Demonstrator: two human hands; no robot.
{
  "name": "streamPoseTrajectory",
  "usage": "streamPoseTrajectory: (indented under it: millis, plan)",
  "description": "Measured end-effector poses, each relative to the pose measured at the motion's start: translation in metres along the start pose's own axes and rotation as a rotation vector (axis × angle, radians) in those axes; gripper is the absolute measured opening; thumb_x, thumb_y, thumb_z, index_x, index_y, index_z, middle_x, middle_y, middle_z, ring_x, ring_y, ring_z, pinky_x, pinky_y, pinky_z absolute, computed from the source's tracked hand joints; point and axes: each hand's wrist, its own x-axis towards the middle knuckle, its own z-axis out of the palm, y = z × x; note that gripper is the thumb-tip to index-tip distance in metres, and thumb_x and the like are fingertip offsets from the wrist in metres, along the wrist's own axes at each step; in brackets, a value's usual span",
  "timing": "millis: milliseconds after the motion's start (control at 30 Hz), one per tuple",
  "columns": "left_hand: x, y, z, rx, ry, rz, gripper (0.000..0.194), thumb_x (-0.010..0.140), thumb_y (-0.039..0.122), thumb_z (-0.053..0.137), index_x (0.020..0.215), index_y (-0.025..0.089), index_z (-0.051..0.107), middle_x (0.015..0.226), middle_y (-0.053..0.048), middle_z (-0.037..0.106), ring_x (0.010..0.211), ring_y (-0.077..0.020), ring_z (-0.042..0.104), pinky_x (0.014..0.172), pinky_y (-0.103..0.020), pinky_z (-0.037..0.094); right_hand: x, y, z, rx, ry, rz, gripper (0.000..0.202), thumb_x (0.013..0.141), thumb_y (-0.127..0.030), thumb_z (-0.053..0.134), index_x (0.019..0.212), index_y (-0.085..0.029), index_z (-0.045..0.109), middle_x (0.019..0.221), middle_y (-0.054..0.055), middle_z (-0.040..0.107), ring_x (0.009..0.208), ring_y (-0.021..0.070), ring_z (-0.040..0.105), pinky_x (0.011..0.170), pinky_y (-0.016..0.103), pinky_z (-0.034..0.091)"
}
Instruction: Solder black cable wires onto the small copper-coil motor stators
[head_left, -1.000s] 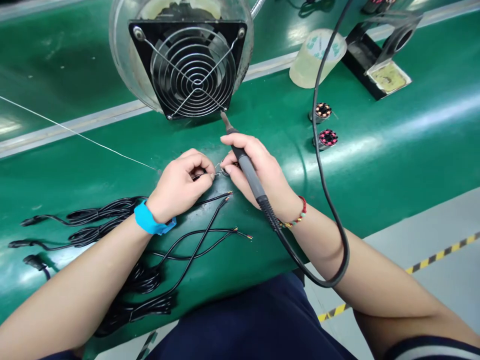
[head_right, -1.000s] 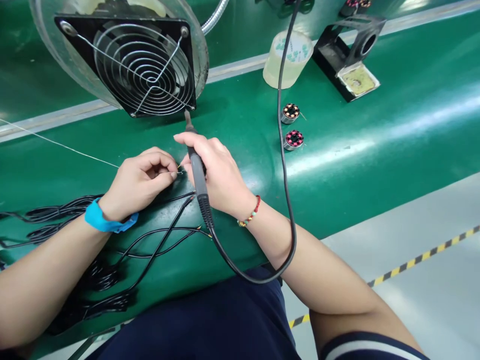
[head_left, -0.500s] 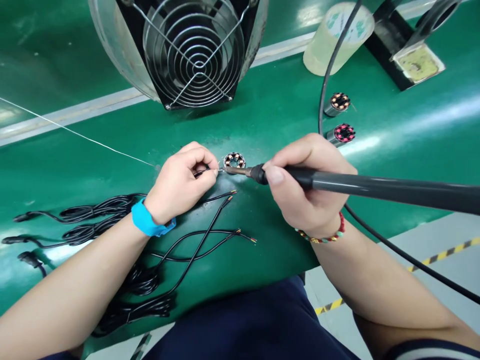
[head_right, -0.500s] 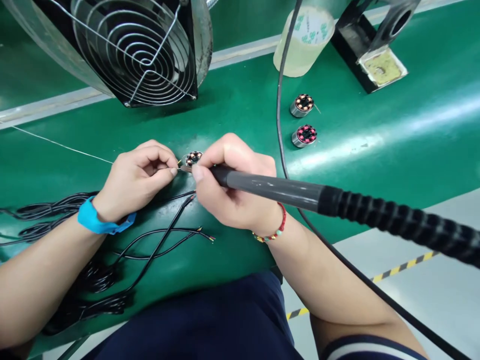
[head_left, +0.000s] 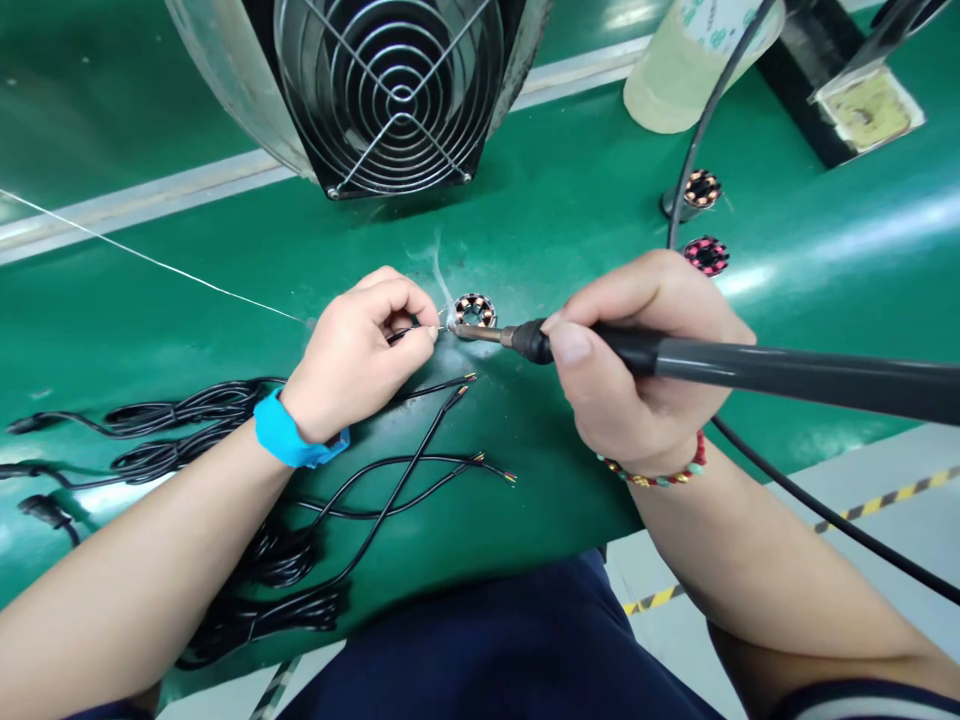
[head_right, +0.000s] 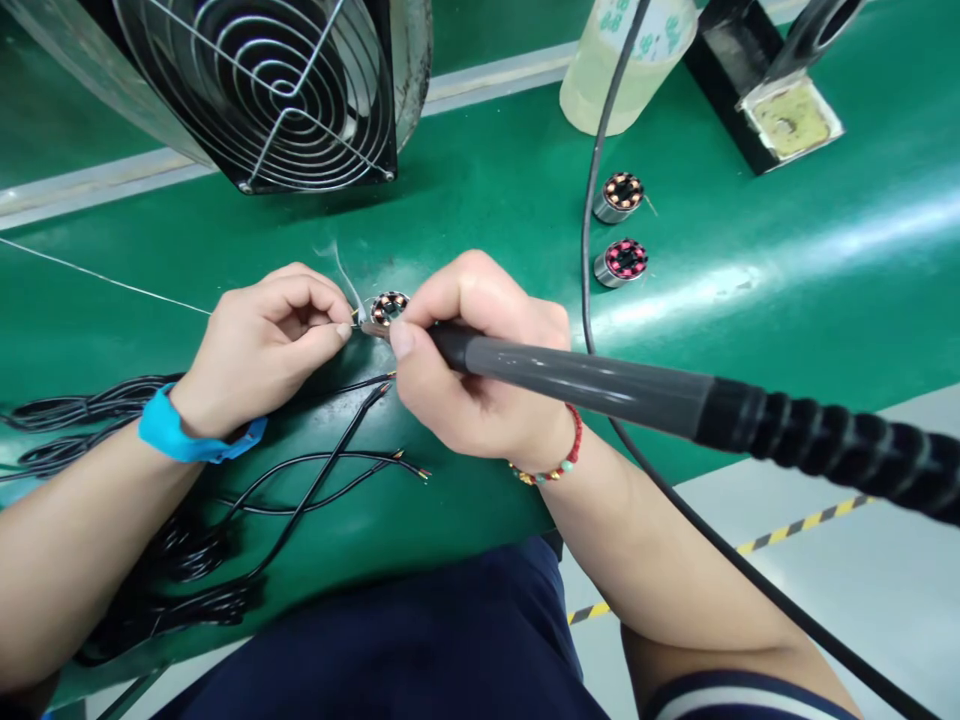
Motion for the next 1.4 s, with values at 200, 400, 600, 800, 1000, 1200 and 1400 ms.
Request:
streamPoseTrajectory:
  millis: [200, 400, 600, 800, 1000, 1200, 1400]
  plan:
    - [0.001, 0.001, 0.0, 0.018, 0.002, 0.007, 0.007, 0.07, 0.012, 0.055, 0.067, 0.015, 0.061, 0.07, 0.0, 0.056, 0.065, -0.0102, 0.049, 0.058, -0.024, 0.038, 0.0, 0.0, -0.001, -0.044, -0.018, -0.011, 0.015, 0.09, -0.024, 0.056, 0.076, -0.022, 0.057, 0.066, -0.005, 0.057, 0.05, 0.0072, 0.05, 0.046, 0.02, 0.045]
    - [0.001, 0.001, 0.0, 0.015, 0.002, 0.003, 0.007, 0.071, 0.012, 0.055, 0.068, 0.015, 0.061, 0.072, 0.001, 0.056, 0.063, -0.0087, 0.047, 0.058, -0.023, 0.038, 0.001, 0.0, -0.002, -0.081, -0.04, -0.004, 0.008, 0.091, -0.018, 0.057, 0.093, -0.023, 0.063, 0.088, -0.002, 0.065, 0.077, 0.0121, 0.065, 0.068, 0.025, 0.057]
    - [0.0, 0.0, 0.0, 0.013, 0.003, 0.043, 0.009, 0.071, 0.009, 0.054, 0.07, 0.015, 0.06, 0.073, 0.001, 0.056, 0.063, -0.0083, 0.047, 0.058, -0.023, 0.037, -0.002, 0.001, 0.008, 0.04, -0.231, 0.211, 0.032, 0.096, -0.018, 0.053, 0.128, -0.022, 0.05, 0.136, 0.0, 0.053, 0.092, 0.0107, 0.067, 0.092, 0.027, 0.056]
    - [0.0, 0.001, -0.001, 0.048, -0.005, 0.027, 0.01, 0.071, 0.01, 0.052, 0.071, 0.017, 0.06, 0.076, 0.0, 0.057, 0.066, -0.0096, 0.049, 0.06, -0.023, 0.04, -0.007, 0.009, 0.019, -0.133, -0.361, 0.15, 0.026, 0.091, -0.016, 0.052, 0.117, -0.02, 0.054, 0.097, 0.001, 0.067, 0.094, 0.0206, 0.061, 0.09, 0.039, 0.05]
    - [-0.001, -0.001, -0.002, 0.049, 0.003, 0.018, 0.006, 0.075, 0.017, 0.054, 0.076, 0.018, 0.059, 0.079, 0.0, 0.058, 0.068, -0.0107, 0.051, 0.063, -0.024, 0.042, -0.008, 0.014, 0.032, -0.212, -0.374, 0.151, 0.033, 0.083, -0.011, 0.046, 0.115, -0.017, 0.054, 0.087, 0.002, 0.064, 0.087, 0.0225, 0.052, 0.085, 0.038, 0.046]
    - [0.003, 0.002, -0.011, 0.134, -0.092, -0.124, 0.014, 0.077, 0.03, 0.056, 0.076, 0.017, 0.06, 0.071, 0.0, 0.058, 0.059, -0.0111, 0.047, 0.056, -0.025, 0.037, -0.009, 0.016, 0.03, -0.168, -0.309, 0.169, 0.041, 0.079, -0.011, 0.047, 0.119, -0.017, 0.05, 0.092, 0.004, 0.064, 0.093, 0.0233, 0.051, 0.089, 0.038, 0.044]
    - [0.008, 0.007, -0.019, -0.137, -0.13, -0.306, 0.017, 0.073, 0.032, 0.056, 0.065, 0.017, 0.06, 0.059, 0.001, 0.057, 0.052, -0.0095, 0.042, 0.052, -0.024, 0.035, -0.009, 0.021, 0.031, -0.191, -0.396, 0.202, 0.048, 0.075, -0.011, 0.05, 0.123, -0.018, 0.047, 0.105, 0.006, 0.064, 0.099, 0.0249, 0.052, 0.092, 0.042, 0.043]
